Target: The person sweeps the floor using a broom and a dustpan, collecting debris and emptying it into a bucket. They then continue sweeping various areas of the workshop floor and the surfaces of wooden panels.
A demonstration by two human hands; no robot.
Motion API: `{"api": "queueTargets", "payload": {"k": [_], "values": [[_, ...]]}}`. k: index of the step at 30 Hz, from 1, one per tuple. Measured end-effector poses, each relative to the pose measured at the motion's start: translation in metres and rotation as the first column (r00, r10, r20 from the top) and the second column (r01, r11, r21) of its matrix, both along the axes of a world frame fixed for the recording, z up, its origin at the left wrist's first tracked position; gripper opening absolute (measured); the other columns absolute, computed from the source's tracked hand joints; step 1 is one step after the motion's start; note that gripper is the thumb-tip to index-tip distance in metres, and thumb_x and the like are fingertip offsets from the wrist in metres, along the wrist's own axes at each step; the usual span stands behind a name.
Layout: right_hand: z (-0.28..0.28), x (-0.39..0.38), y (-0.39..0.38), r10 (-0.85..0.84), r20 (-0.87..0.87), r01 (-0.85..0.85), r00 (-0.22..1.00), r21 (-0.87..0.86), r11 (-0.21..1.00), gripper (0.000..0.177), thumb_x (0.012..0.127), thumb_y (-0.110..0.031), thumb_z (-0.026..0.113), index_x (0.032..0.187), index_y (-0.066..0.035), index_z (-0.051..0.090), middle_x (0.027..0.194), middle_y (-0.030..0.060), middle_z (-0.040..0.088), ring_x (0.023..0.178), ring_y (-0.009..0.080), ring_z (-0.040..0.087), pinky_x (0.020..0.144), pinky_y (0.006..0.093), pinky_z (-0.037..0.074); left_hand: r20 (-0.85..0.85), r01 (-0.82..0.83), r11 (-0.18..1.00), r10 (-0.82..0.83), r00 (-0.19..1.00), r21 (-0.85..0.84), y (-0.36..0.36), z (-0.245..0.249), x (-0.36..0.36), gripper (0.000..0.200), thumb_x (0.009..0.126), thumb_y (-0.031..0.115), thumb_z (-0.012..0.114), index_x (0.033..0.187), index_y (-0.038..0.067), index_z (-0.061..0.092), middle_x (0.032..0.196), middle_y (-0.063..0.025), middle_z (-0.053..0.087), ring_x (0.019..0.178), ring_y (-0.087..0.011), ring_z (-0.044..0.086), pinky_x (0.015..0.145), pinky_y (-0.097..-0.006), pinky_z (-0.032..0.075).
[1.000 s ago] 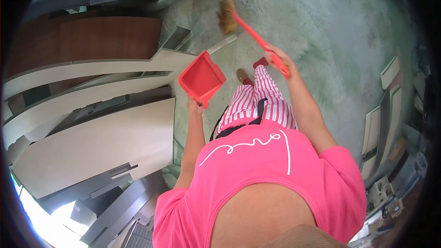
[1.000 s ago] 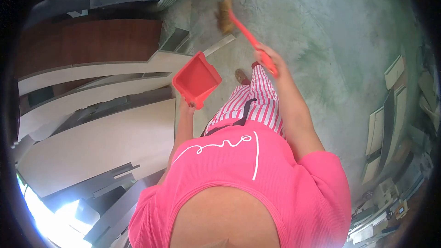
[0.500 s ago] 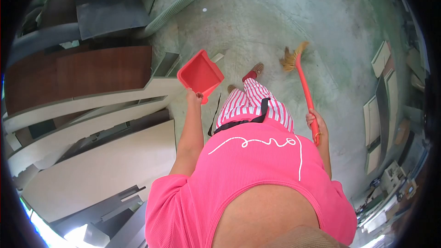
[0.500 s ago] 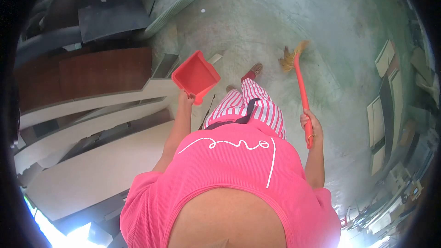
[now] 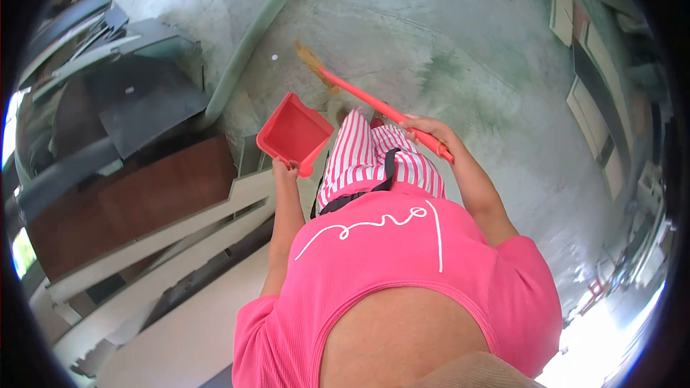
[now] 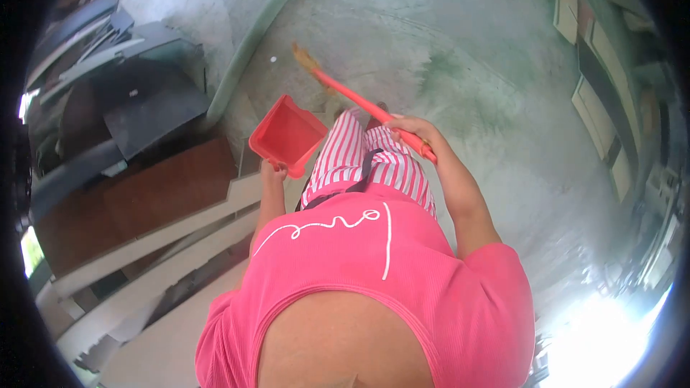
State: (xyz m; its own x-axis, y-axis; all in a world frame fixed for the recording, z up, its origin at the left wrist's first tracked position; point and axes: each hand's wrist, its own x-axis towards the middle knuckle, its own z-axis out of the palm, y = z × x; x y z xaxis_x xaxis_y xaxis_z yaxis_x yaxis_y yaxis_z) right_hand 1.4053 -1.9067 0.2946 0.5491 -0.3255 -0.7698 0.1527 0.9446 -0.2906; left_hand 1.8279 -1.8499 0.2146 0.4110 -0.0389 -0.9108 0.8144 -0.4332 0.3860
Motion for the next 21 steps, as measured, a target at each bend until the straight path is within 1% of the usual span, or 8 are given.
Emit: {"api": "queueTargets", "payload": {"k": [4, 7, 8, 10, 13, 17, 19, 21], "values": [[-0.024, -0.043, 0.021, -0.138, -0.002, 0.138, 0.990, 0.032, 0.990, 0.024, 0.079, -0.017, 0.052, 0.097, -0.005, 0.040, 0.057, -0.0031, 0.041, 0.043, 0.0037, 0.039, 0.036, 0.0160, 0.033, -0.067, 0.012, 0.999, -0.010, 0.998, 0.029, 0.000, -0.001, -0.004, 0.024, 0.075, 0.028, 0.042, 0.084, 0.006, 0.042, 0.070, -0.0097, 0.041, 0.050, -0.0145, 0.040, 0.044, -0.0250, 0.040], [-0.028, -0.099, 0.067, -0.401, -0.021, 0.400, 0.916, 0.135, 0.907, 0.021, 0.079, -0.018, 0.054, 0.091, -0.007, 0.040, 0.055, -0.0015, 0.042, 0.042, 0.0040, 0.041, 0.036, 0.0151, 0.034, 0.018, 0.064, 0.995, -0.066, 0.998, 0.080, -0.005, 0.002, -0.007, 0.023, 0.077, 0.028, 0.039, 0.084, 0.006, 0.042, 0.068, -0.0093, 0.041, 0.049, -0.0134, 0.039, 0.043, -0.0237, 0.040], [-0.031, -0.117, 0.083, -0.466, -0.044, 0.466, 0.884, 0.180, 0.866, 0.019, 0.079, -0.017, 0.054, 0.088, -0.008, 0.040, 0.054, -0.0010, 0.042, 0.041, 0.0041, 0.041, 0.036, 0.0146, 0.034, 0.013, 0.068, 0.989, -0.071, 0.997, 0.130, -0.012, 0.008, -0.013, 0.017, 0.075, 0.021, 0.037, 0.082, 0.009, 0.047, 0.068, -0.0060, 0.047, 0.046, -0.0119, 0.040, 0.042, -0.0218, 0.038], [-0.021, -0.140, 0.099, -0.560, -0.243, 0.610, 0.792, 0.268, 0.746, 0.020, 0.078, -0.017, 0.055, 0.089, -0.010, 0.040, 0.056, -0.0001, 0.043, 0.042, 0.0038, 0.041, 0.035, 0.0139, 0.033, 0.004, 0.090, 0.979, -0.092, 0.996, 0.183, -0.025, 0.011, -0.013, 0.018, 0.074, 0.015, 0.035, 0.079, 0.013, 0.052, 0.069, -0.0028, 0.054, 0.043, -0.0104, 0.040, 0.040, -0.0199, 0.037], [0.012, -0.153, 0.107, -0.606, -0.385, 0.702, 0.697, 0.192, 0.686, 0.018, 0.080, -0.018, 0.053, 0.090, -0.013, 0.039, 0.056, -0.0003, 0.042, 0.040, 0.0035, 0.040, 0.032, 0.0139, 0.032, -0.003, 0.115, 0.980, -0.116, 0.993, 0.161, -0.045, 0.012, -0.014, 0.019, 0.074, 0.014, 0.034, 0.079, 0.013, 0.053, 0.071, -0.0030, 0.054, 0.043, -0.0101, 0.039, 0.039, -0.0200, 0.036], [0.050, -0.156, 0.089, -0.567, -0.432, 0.671, 0.702, 0.132, 0.730, 0.026, 0.079, -0.016, 0.053, 0.100, -0.015, 0.039, 0.057, -0.0004, 0.041, 0.041, 0.0035, 0.040, 0.033, 0.0136, 0.033, -0.014, 0.050, 0.989, -0.049, 0.999, 0.137, -0.073, 0.008, -0.005, 0.014, 0.076, 0.019, 0.039, 0.083, 0.009, 0.046, 0.072, -0.0065, 0.047, 0.048, -0.0132, 0.040, 0.042, -0.0237, 0.038], [0.062, -0.148, 0.075, -0.475, -0.428, 0.565, 0.769, 0.106, 0.818, 0.041, 0.080, -0.015, 0.051, 0.116, -0.018, 0.032, 0.059, -0.0014, 0.039, 0.042, 0.0040, 0.038, 0.035, 0.0160, 0.033, 0.027, 0.044, 0.995, -0.047, 0.999, 0.093, -0.086, 0.015, 0.004, 0.019, 0.078, 0.023, 0.041, 0.086, 0.006, 0.040, 0.073, -0.0094, 0.041, 0.050, -0.0151, 0.040, 0.044, -0.0261, 0.039], [0.080, -0.133, 0.053, -0.399, -0.421, 0.472, 0.814, 0.082, 0.878, 0.045, 0.080, -0.015, 0.050, 0.119, -0.019, 0.030, 0.057, -0.0020, 0.039, 0.042, 0.0035, 0.038, 0.035, 0.0160, 0.033, 0.032, 0.110, 0.994, -0.110, 0.993, 0.018, -0.099, 0.023, 0.004, 0.020, 0.076, 0.023, 0.043, 0.086, 0.006, 0.039, 0.074, -0.0096, 0.042, 0.052, -0.0157, 0.040, 0.046, -0.0280, 0.040]]}}
